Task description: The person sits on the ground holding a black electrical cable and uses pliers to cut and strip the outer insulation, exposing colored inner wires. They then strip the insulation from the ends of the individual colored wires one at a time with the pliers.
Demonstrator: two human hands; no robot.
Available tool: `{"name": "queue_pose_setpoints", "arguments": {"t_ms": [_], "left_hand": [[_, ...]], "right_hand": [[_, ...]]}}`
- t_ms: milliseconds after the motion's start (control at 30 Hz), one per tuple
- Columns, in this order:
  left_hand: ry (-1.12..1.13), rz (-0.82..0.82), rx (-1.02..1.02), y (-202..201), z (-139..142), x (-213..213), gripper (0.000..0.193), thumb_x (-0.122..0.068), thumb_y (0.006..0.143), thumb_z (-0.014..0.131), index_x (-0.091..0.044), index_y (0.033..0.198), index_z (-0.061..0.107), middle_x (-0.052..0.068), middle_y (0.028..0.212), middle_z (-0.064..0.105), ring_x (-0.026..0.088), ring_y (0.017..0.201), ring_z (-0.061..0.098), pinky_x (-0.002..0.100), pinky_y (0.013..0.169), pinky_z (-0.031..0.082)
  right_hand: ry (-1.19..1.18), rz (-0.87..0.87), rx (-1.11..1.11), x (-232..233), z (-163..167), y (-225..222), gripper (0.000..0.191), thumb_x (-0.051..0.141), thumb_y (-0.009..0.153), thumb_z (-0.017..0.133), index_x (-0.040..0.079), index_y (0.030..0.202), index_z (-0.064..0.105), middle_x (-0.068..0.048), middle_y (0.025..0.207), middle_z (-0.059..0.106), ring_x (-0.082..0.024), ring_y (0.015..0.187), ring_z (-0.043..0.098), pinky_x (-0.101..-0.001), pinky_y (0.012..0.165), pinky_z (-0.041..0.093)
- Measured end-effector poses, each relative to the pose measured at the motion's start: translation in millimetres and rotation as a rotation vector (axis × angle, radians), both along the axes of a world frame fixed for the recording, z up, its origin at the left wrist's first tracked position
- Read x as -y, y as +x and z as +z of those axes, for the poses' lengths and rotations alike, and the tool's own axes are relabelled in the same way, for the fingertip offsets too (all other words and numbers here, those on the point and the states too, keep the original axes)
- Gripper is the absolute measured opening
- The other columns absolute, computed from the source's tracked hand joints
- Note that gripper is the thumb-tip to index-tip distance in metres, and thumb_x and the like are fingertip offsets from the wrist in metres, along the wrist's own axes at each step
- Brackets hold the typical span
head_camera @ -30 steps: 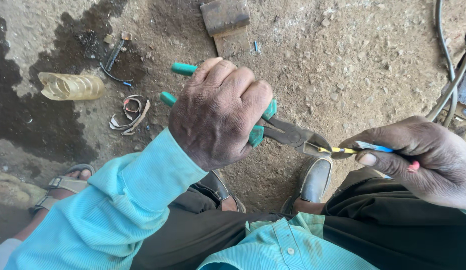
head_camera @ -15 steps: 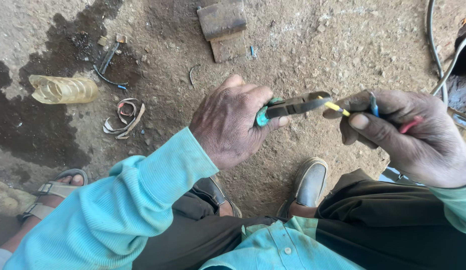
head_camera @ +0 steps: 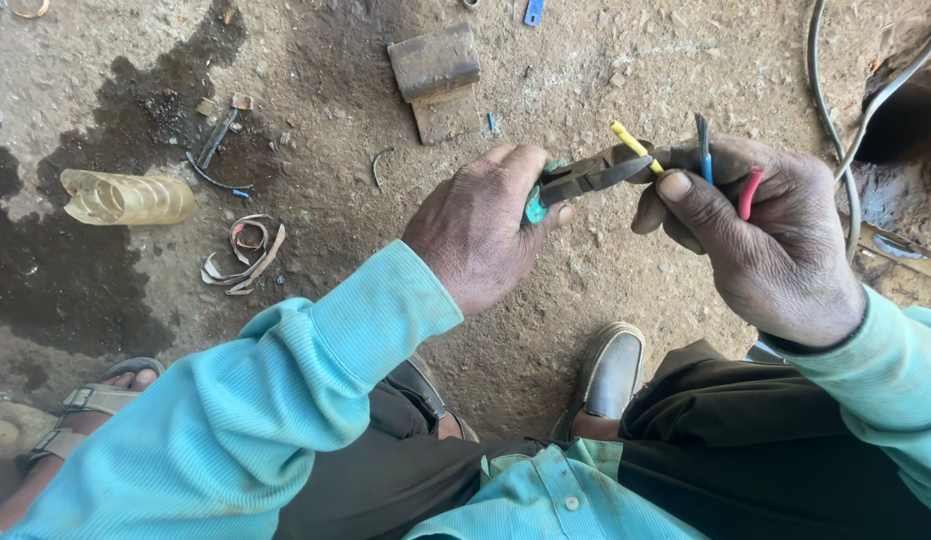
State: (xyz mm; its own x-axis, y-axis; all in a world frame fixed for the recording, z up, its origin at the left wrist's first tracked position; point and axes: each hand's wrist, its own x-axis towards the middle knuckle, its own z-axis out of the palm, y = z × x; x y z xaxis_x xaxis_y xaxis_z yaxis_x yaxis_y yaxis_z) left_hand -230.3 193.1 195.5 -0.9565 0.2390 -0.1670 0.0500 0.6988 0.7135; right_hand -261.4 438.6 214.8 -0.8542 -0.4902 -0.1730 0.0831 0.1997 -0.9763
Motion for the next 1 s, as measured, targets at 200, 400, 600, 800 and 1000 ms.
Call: {"name": "queue_pose_setpoints", "arguments": {"t_ms": [200,400,600,800,1000], "left_hand": [[-0.105,0.034,0.024,-0.2,5.4,-1.0,0.035,-0.039,0.097,0.066,-0.006,0.101,0.055,0.015,0.096,0.064,0.036,0.085,0.070,0.052,0.071,0.055],[-0.168,0.050,-0.002,-12.2,6.9,4.6,0.042,-0.049,0.099,0.063,-0.008,0.091,0.060,0.009,0.074,0.064,0.030,0.067,0.072,0.048,0.059,0.055],[-0.150,0.158,-0.266,-28.6,5.0,10.3,0.043,-0.057,0.092,0.072,-0.014,0.087,0.070,0.006,0.066,0.070,0.029,0.062,0.073,0.048,0.054,0.052],[-0.055,0.095,-0.497,-41.1,8.4,3.5,0.037,-0.048,0.097,0.070,-0.013,0.108,0.065,0.009,0.071,0.072,0.033,0.068,0.074,0.050,0.056,0.054],[-0.204,0.060,-0.565,-52.6,2.7,6.6,0.038,-0.048,0.101,0.067,-0.011,0.100,0.059,0.013,0.067,0.070,0.036,0.064,0.073,0.054,0.056,0.052]], "right_hand": [[-0.105,0.008,-0.044,5.9,-1.3,-0.3,0.021,0.013,0.111,0.059,-0.003,0.122,0.066,-0.008,0.092,0.072,-0.002,0.067,0.050,-0.0177,0.056,0.040],[-0.025,0.039,-0.153,7.1,-3.0,-5.3,0.021,0.014,0.111,0.058,-0.002,0.121,0.068,-0.004,0.086,0.069,-0.003,0.066,0.051,-0.0193,0.056,0.041],[-0.157,-0.048,-0.232,17.0,-11.2,-21.4,0.021,0.015,0.119,0.058,0.000,0.126,0.069,0.001,0.077,0.057,-0.002,0.063,0.047,-0.0175,0.056,0.037],[-0.123,-0.201,-0.282,19.4,-7.0,-33.3,0.022,0.014,0.122,0.056,-0.003,0.114,0.069,0.001,0.077,0.057,-0.003,0.063,0.047,-0.0182,0.055,0.037],[-0.150,-0.236,-0.265,25.3,-10.7,-41.7,0.020,0.015,0.117,0.057,0.000,0.116,0.070,0.003,0.079,0.057,-0.003,0.063,0.046,-0.0204,0.055,0.036]]}}
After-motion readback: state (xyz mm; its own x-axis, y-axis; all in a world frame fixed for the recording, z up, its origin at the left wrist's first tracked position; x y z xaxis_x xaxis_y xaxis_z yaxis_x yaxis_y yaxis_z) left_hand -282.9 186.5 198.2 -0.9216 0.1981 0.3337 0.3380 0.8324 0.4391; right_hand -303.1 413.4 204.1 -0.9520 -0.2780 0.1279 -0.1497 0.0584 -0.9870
